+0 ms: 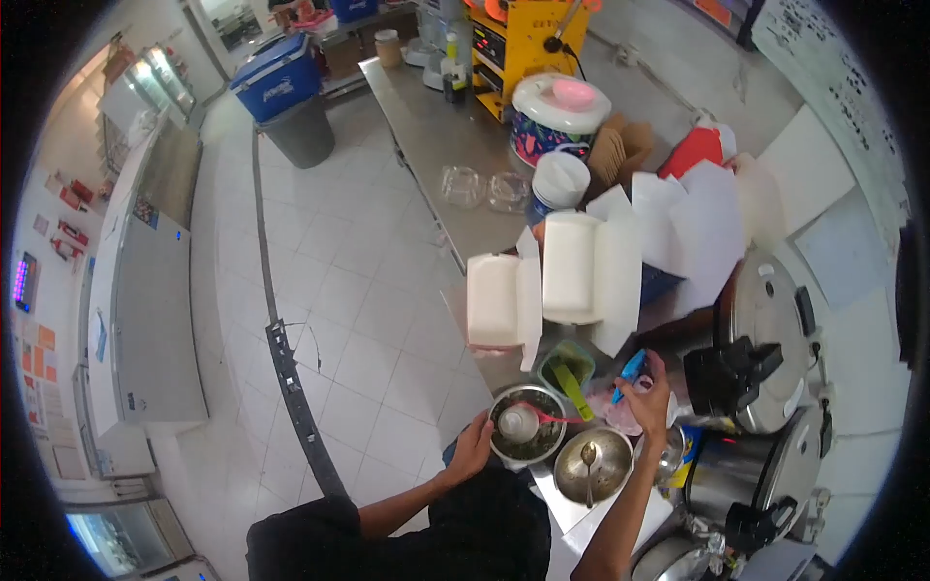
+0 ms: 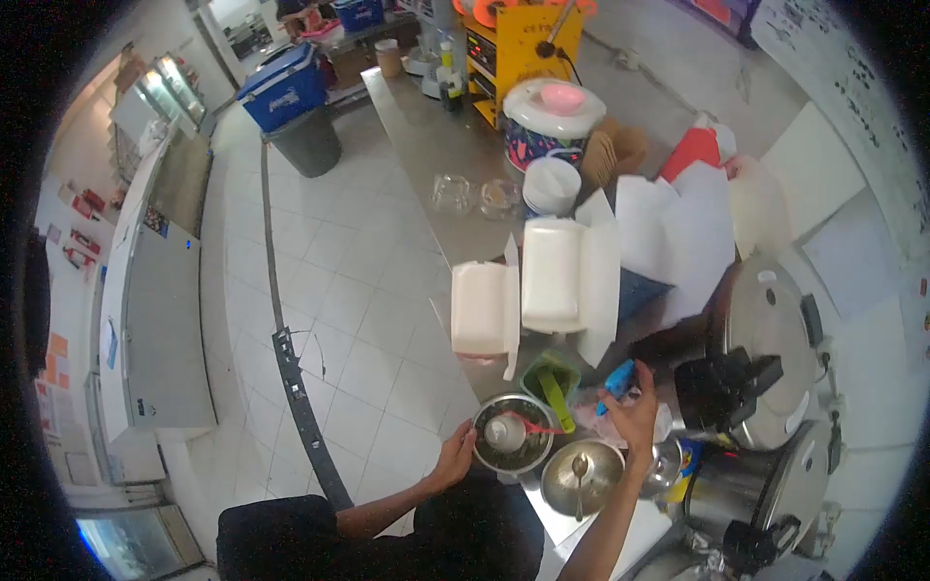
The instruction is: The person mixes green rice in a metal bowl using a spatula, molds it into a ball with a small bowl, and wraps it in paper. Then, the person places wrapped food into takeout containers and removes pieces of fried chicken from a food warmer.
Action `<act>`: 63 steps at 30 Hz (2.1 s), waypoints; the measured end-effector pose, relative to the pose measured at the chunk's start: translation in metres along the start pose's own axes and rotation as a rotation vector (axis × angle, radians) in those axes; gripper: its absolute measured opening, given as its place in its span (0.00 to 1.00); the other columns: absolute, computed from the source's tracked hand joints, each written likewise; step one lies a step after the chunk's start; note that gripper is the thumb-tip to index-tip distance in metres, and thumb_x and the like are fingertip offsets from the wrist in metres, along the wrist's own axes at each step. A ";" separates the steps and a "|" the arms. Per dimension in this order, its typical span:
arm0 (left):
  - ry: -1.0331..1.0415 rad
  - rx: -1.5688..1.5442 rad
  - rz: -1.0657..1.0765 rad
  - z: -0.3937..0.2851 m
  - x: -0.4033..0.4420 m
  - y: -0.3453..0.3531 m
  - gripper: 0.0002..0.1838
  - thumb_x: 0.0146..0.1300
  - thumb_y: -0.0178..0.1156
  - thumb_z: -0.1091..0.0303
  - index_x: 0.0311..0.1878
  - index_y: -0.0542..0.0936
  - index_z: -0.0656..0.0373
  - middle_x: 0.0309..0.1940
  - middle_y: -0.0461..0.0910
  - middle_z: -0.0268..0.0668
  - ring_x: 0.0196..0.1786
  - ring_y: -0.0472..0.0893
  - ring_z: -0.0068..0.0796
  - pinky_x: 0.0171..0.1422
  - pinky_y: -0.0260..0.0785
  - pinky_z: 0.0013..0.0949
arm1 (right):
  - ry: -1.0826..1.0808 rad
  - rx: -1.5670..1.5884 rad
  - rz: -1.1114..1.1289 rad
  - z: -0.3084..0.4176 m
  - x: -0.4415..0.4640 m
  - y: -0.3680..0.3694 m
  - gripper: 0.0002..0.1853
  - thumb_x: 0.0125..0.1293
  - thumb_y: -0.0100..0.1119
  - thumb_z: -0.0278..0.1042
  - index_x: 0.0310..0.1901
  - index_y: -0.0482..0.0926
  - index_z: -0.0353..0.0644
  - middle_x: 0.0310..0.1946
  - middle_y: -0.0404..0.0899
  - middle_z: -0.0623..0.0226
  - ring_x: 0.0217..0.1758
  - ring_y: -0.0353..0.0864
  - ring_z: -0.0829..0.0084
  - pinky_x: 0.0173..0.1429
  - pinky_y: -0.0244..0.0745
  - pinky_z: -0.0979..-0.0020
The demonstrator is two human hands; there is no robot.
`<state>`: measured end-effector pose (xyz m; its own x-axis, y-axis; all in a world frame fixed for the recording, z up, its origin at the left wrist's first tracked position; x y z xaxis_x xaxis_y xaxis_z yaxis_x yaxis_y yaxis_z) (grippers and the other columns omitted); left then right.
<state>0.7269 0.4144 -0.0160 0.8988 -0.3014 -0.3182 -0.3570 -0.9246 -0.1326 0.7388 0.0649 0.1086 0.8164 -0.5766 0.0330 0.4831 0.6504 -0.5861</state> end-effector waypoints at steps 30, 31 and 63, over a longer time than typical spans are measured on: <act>-0.243 -0.070 0.127 0.002 0.000 0.002 0.31 0.77 0.46 0.48 0.70 0.65 0.64 0.47 0.82 0.54 0.49 0.85 0.46 0.43 0.81 0.42 | -0.153 -0.566 0.425 0.089 -0.007 0.100 0.49 0.40 0.80 0.45 0.63 0.65 0.36 0.59 0.71 0.43 0.61 0.74 0.41 0.61 0.75 0.49; -0.325 -0.147 0.162 -0.004 -0.001 0.002 0.32 0.76 0.46 0.47 0.71 0.64 0.63 0.49 0.81 0.54 0.48 0.85 0.44 0.39 0.83 0.40 | -0.151 -0.570 0.383 0.085 -0.011 0.096 0.48 0.40 0.80 0.44 0.63 0.65 0.37 0.58 0.72 0.42 0.60 0.75 0.41 0.61 0.76 0.49; -0.460 -0.426 0.326 0.039 0.025 0.046 0.35 0.74 0.49 0.41 0.72 0.60 0.56 0.60 0.73 0.46 0.40 0.85 0.39 0.45 0.82 0.41 | -0.250 -0.298 -0.199 0.074 -0.051 -0.003 0.30 0.66 0.64 0.35 0.66 0.68 0.31 0.59 0.76 0.42 0.63 0.74 0.46 0.66 0.68 0.54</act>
<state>0.7227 0.3737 -0.0662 0.5306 -0.5362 -0.6565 -0.3746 -0.8431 0.3859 0.7188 0.1287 0.1690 0.7857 -0.5153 0.3422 0.5562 0.3462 -0.7555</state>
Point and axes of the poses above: each hand's wrist, its own x-axis towards the middle knuckle, its own y-axis out of the palm, z = x × y, the point moved 2 cm from there along x, towards the middle knuckle
